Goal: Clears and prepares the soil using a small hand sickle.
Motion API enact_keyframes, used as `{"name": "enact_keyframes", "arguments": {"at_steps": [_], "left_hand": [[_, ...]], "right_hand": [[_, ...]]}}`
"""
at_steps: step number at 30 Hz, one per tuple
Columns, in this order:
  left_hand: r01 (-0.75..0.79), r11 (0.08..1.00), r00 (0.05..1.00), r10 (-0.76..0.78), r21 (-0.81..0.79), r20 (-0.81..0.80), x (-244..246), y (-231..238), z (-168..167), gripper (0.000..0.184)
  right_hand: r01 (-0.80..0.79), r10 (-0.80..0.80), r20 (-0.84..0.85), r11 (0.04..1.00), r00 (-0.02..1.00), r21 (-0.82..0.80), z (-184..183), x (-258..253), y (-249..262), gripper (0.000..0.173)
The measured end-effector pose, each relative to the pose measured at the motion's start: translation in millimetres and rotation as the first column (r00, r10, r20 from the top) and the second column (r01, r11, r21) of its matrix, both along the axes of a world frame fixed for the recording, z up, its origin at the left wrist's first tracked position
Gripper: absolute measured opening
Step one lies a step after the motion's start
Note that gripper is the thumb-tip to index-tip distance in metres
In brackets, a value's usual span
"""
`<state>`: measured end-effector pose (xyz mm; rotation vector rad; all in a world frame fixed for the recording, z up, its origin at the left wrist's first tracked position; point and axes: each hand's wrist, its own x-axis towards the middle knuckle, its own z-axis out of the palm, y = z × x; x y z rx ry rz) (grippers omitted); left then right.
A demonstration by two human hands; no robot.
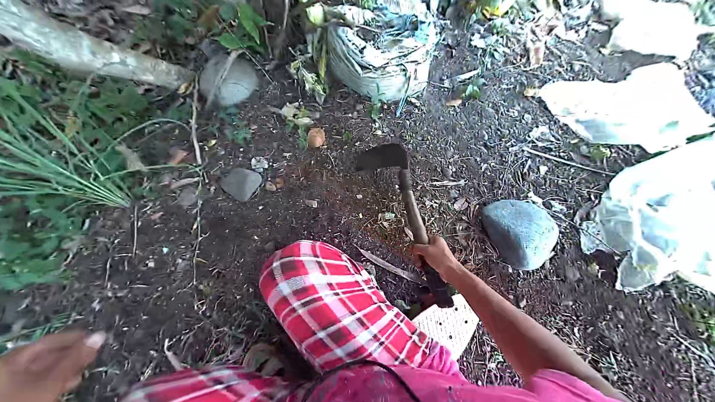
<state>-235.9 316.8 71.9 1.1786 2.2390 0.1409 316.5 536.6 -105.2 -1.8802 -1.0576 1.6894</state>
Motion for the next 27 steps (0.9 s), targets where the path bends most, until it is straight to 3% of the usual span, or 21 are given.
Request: {"name": "enact_keyframes", "arguments": {"at_steps": [3, 6, 8, 10, 13, 15, 17, 19, 24, 27], "left_hand": [[0.124, 0.991, 0.991, -0.12, 0.06, -0.055, 47, 87, -12, 0.042], [0.202, 0.979, 0.979, -0.203, -0.025, -0.031, 97, 133, -18, 0.037], [0.248, 0.967, 0.969, -0.246, -0.057, 0.026, 108, 142, -25, 0.035], [0.252, 0.967, 0.964, -0.248, -0.037, 0.094, 101, 134, -40, 0.032], [0.196, 0.98, 0.968, -0.197, 0.019, 0.155, 83, 117, -63, 0.031], [0.203, 0.979, 0.966, -0.195, -0.028, 0.166, 77, 109, -72, 0.034], [0.23, 0.97, 0.964, -0.215, -0.081, 0.156, 79, 104, -70, 0.034], [0.253, 0.963, 0.962, -0.24, -0.093, 0.132, 78, 98, -64, 0.035], [0.349, 0.924, 0.936, -0.336, -0.154, 0.107, 79, 67, -33, 0.046], [0.342, 0.913, 0.935, -0.308, -0.222, 0.176, 93, 52, -12, 0.049]], "right_hand": [[0.091, -0.119, -0.274, 0.99, 0.954, -0.112, -28, 16, -18, 0.017], [0.253, -0.31, -0.209, 0.932, 0.927, -0.26, -64, 6, -47, 0.012], [0.29, -0.393, -0.219, 0.875, 0.893, -0.387, -65, 0, -47, 0.015], [0.223, -0.456, -0.39, 0.83, 0.8, -0.512, -69, 5, -47, 0.024], [0.102, -0.434, -0.638, 0.867, 0.636, -0.488, -82, 10, -60, 0.039], [0.117, -0.427, -0.582, 0.861, 0.692, -0.494, -82, 10, -84, 0.034], [0.249, -0.457, -0.369, 0.836, 0.809, -0.49, -77, 15, -104, 0.024], [0.33, -0.475, -0.25, 0.826, 0.843, -0.457, -72, 25, -116, 0.032], [0.575, -0.668, -0.214, 0.731, 0.713, -0.368, -61, 25, -93, 0.05], [0.662, -0.726, -0.211, 0.685, 0.654, -0.304, -90, 10, -56, 0.051]]}}
